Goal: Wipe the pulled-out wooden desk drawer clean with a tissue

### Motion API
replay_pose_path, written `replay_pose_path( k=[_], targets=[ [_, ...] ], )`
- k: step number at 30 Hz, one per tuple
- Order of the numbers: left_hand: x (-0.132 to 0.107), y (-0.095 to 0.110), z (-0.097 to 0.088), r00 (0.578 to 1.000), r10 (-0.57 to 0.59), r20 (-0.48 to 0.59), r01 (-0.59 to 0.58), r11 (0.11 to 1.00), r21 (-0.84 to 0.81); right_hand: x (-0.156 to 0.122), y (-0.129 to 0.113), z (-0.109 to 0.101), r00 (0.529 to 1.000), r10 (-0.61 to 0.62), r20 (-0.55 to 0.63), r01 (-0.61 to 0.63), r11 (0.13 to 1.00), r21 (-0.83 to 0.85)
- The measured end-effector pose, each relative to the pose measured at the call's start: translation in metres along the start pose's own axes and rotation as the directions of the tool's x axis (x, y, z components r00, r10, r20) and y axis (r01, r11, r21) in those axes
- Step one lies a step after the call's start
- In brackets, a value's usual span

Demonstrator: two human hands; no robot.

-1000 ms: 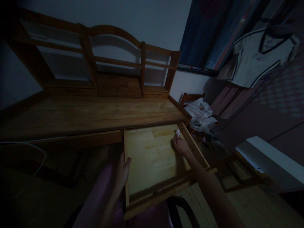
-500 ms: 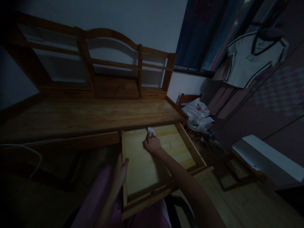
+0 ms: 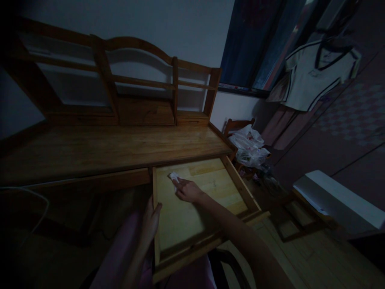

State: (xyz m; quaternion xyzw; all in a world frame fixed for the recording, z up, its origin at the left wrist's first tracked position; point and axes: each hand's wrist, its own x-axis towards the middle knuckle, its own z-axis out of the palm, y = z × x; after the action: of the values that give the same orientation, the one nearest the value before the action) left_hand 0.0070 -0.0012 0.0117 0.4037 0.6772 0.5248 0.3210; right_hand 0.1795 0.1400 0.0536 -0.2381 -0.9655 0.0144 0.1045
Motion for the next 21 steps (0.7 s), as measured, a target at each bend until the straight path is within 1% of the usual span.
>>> replay_pose_path(
  k=[1, 2, 3, 4, 5, 8, 11, 13, 16, 19, 21],
  targets=[
    [0.000, 0.000, 0.000, 1.000, -0.014, 0.003, 0.014, 1.000, -0.004, -0.006, 0.011, -0.005, 0.999, 0.040, 0.026, -0.039, 0.999, -0.012],
    [0.000, 0.000, 0.000, 1.000, -0.024, 0.006, 0.024, 1.000, -0.010, -0.012, 0.022, -0.010, 0.993, 0.107, 0.056, -0.105, 0.994, -0.034],
    [0.000, -0.001, 0.000, 1.000, -0.029, 0.009, 0.030, 0.999, -0.017, -0.019, 0.035, -0.016, 0.975, 0.205, 0.080, -0.200, 0.977, -0.069],
    [0.000, -0.001, 0.000, 1.000, -0.030, 0.011, 0.030, 0.999, -0.022, -0.026, 0.049, -0.022, 0.938, 0.330, 0.104, -0.318, 0.941, -0.116],
    [0.000, -0.002, 0.000, 1.000, -0.029, 0.009, 0.029, 0.999, -0.026, -0.034, 0.064, -0.027, 0.906, 0.410, 0.104, -0.394, 0.908, -0.143],
    [0.001, -0.005, 0.001, 1.000, -0.022, -0.004, 0.022, 0.999, -0.027, -0.062, 0.104, -0.042, 0.805, 0.587, 0.085, -0.562, 0.801, -0.207],
    [0.002, -0.009, 0.003, 1.000, -0.022, -0.010, 0.022, 1.000, -0.022, -0.093, 0.130, -0.051, 0.699, 0.712, 0.065, -0.674, 0.687, -0.271],
    [0.002, -0.010, 0.003, 1.000, -0.018, -0.013, 0.018, 1.000, -0.021, -0.110, 0.137, -0.051, 0.653, 0.756, 0.050, -0.711, 0.634, -0.305],
    [0.002, -0.009, 0.003, 1.000, -0.009, -0.013, 0.009, 1.000, -0.030, -0.124, 0.133, -0.045, 0.615, 0.789, 0.017, -0.739, 0.583, -0.338],
    [0.002, -0.009, 0.003, 1.000, -0.023, -0.007, 0.023, 0.999, -0.027, -0.125, 0.121, -0.037, 0.600, 0.799, -0.023, -0.755, 0.557, -0.347],
    [0.002, -0.009, 0.002, 1.000, -0.026, -0.006, 0.026, 1.000, -0.017, -0.123, 0.112, -0.032, 0.612, 0.790, -0.033, -0.749, 0.567, -0.344]
  ],
)
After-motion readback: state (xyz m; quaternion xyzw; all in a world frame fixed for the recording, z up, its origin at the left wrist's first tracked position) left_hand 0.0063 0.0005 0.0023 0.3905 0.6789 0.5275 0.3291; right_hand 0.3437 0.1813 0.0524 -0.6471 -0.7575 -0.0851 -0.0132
